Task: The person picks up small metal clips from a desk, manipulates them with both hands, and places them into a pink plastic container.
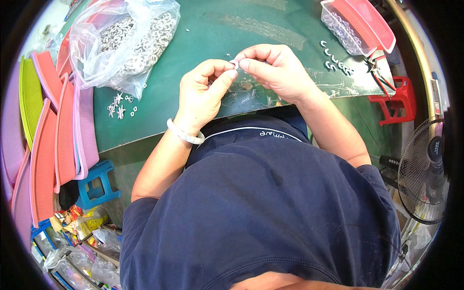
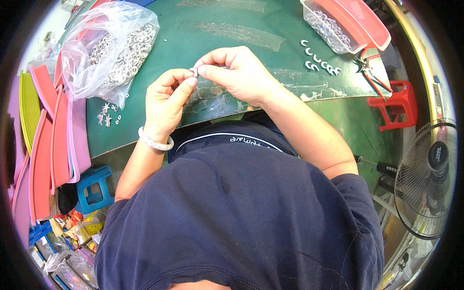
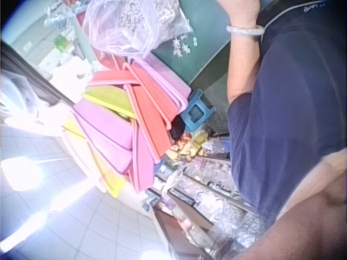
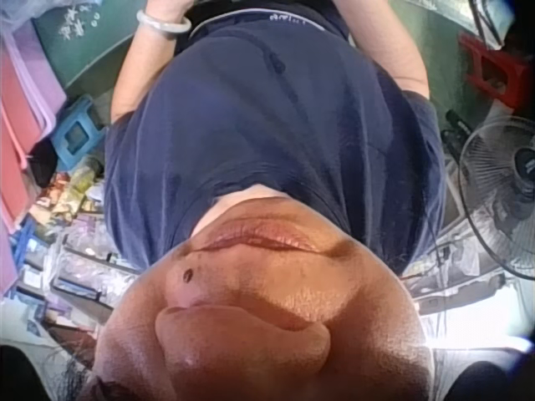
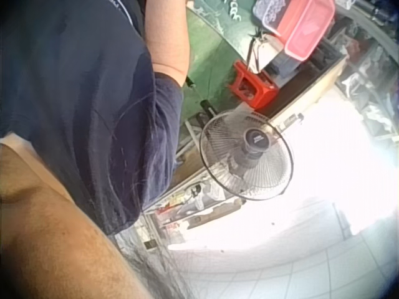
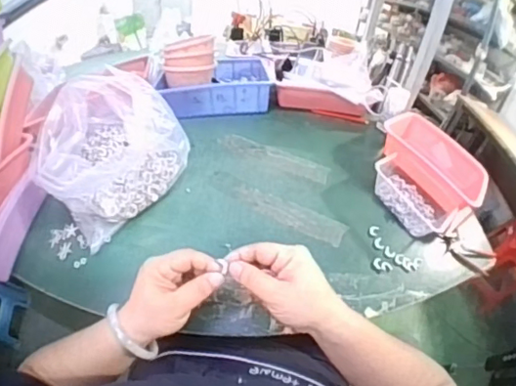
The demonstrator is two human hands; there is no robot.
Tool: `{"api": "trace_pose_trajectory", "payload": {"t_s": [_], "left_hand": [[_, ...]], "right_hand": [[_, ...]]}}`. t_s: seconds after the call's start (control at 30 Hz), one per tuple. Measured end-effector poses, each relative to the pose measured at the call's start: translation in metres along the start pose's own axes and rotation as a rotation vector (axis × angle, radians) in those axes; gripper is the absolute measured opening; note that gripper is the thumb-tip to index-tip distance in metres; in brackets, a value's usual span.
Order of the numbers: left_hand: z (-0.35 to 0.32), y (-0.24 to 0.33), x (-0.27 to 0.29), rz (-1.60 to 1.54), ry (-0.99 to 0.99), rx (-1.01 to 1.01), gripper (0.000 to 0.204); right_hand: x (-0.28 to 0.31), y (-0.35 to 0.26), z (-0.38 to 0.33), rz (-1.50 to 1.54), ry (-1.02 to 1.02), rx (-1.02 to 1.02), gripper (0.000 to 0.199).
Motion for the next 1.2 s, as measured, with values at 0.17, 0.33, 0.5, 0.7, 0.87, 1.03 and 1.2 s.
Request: {"api": "trace_pose_trajectory", "payload": {"t_s": [0.17,0.33,0.5,0.7,0.87,1.03,1.2], "left_hand": [[-0.001,0.001,-0.001,0.075,0.026,-0.041,0.007],[-0.001,0.001,-0.001,0.114,0.018,-0.045,0.007],[-0.001,0.0,-0.001,0.169,0.015,-0.051,0.007],[-0.001,-0.002,0.0,0.214,0.018,-0.053,0.008],[0.0,-0.004,0.001,0.254,0.012,-0.059,0.007],[0.0,-0.003,0.002,0.279,-0.021,-0.036,0.007],[0.001,-0.004,0.002,0.222,-0.072,0.038,0.007]], "right_hand": [[-0.001,0.004,0.001,-0.041,0.011,0.058,0.016],[0.0,0.005,0.001,-0.083,0.014,0.042,0.016],[0.002,0.009,0.002,-0.098,0.008,0.026,0.015],[0.003,0.009,0.002,-0.076,-0.011,-0.024,0.015],[0.005,0.008,0.003,-0.069,-0.017,-0.069,0.014],[0.006,0.005,0.003,-0.075,-0.042,-0.111,0.012],[0.007,0.007,0.005,-0.023,-0.061,-0.177,0.011]]}}
Point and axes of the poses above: each hand's wrist, its own z-axis towards the middle knuckle, its own x-axis out of the back of the hand, y = z × x, the point moved 2 cm from there along z, towards the middle knuckle, and after that the axes turned 10 degrees about x, right-handed, at the moved point
